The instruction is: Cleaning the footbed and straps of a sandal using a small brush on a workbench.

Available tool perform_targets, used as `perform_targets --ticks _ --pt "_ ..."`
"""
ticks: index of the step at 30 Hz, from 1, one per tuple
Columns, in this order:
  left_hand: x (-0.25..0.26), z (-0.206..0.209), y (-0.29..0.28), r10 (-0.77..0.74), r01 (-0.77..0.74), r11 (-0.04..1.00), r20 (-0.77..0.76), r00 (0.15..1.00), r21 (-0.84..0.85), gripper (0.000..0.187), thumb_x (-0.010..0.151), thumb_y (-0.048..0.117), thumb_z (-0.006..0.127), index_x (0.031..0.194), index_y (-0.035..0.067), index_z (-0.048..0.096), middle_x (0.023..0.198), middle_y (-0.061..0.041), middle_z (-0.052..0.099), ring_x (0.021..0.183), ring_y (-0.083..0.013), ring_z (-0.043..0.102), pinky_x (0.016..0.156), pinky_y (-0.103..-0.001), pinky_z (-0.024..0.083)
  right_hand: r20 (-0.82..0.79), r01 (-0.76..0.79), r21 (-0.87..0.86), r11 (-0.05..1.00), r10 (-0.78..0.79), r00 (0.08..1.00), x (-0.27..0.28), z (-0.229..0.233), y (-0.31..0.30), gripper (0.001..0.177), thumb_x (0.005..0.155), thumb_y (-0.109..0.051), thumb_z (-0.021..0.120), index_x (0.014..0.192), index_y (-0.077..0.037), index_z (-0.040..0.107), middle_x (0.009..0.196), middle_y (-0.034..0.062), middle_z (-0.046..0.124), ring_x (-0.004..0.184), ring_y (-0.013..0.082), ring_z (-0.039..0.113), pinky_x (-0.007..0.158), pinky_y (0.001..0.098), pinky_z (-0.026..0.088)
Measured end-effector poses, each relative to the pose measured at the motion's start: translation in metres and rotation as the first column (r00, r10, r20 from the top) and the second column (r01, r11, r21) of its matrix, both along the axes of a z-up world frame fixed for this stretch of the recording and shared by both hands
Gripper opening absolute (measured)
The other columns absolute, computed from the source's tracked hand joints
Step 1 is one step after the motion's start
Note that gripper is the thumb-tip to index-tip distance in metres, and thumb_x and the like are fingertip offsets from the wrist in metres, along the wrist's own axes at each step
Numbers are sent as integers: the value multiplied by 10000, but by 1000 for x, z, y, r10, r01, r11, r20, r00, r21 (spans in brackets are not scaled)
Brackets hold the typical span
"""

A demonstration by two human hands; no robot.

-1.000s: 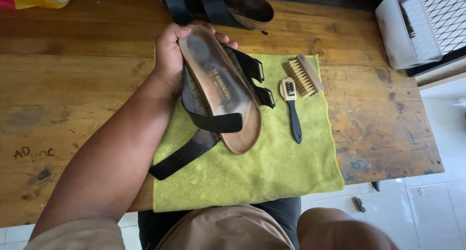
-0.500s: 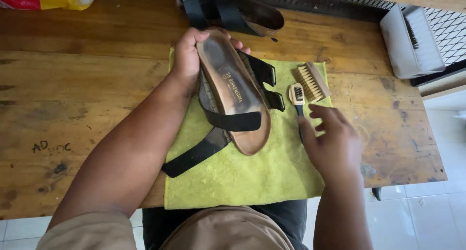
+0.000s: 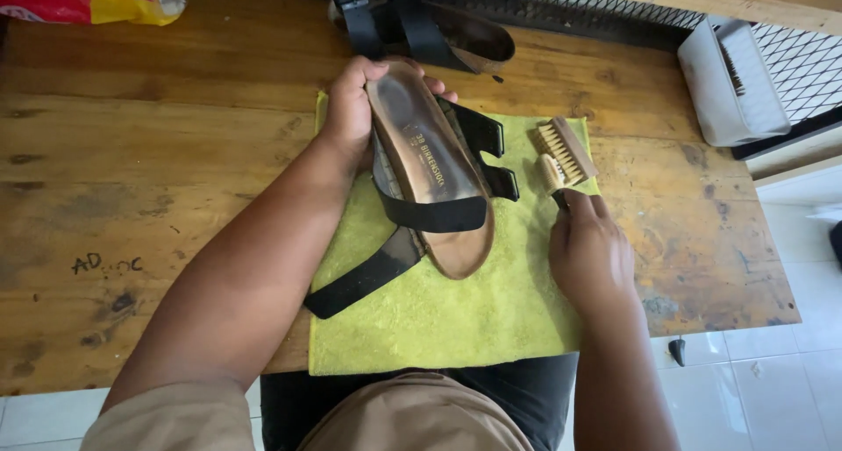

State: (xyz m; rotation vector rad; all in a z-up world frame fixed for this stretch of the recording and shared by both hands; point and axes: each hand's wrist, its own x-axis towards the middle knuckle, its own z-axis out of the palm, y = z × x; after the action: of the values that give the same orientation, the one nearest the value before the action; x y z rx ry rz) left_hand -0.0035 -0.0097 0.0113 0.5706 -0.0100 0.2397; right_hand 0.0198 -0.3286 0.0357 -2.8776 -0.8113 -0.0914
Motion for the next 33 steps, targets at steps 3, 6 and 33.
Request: perform_targets --ticks 3,6,33 --pt "0 -1 0 -34 34 999 -7 999 -30 373 748 302 537 875 -20 676 901 -259 712 998 -501 702 842 -556 544 -14 13 195 981 -10 1000 -4 2 -7 288 1044 -168 465 1253 -28 606 1134 215 687 830 427 668 656 560 523" --pt "-1 4 -1 -4 3 999 -33 999 -40 355 757 267 500 863 -35 652 869 -267 707 975 -524 711 815 -555 559 -134 127 458 880 -73 988 -13 5 -13 223 1053 -163 470 1172 -62 630 700 15 579 518 148 443 487 345 339" --pt "10 -16 6 -22 22 1000 0 1000 14 379 827 300 476 900 -12 678 862 -236 728 983 -486 719 827 -565 544 -67 -319 277 906 349 935 -61 7 35 361 967 -162 556 1324 -106 576 636 22 640 478 266 620 466 385 450"
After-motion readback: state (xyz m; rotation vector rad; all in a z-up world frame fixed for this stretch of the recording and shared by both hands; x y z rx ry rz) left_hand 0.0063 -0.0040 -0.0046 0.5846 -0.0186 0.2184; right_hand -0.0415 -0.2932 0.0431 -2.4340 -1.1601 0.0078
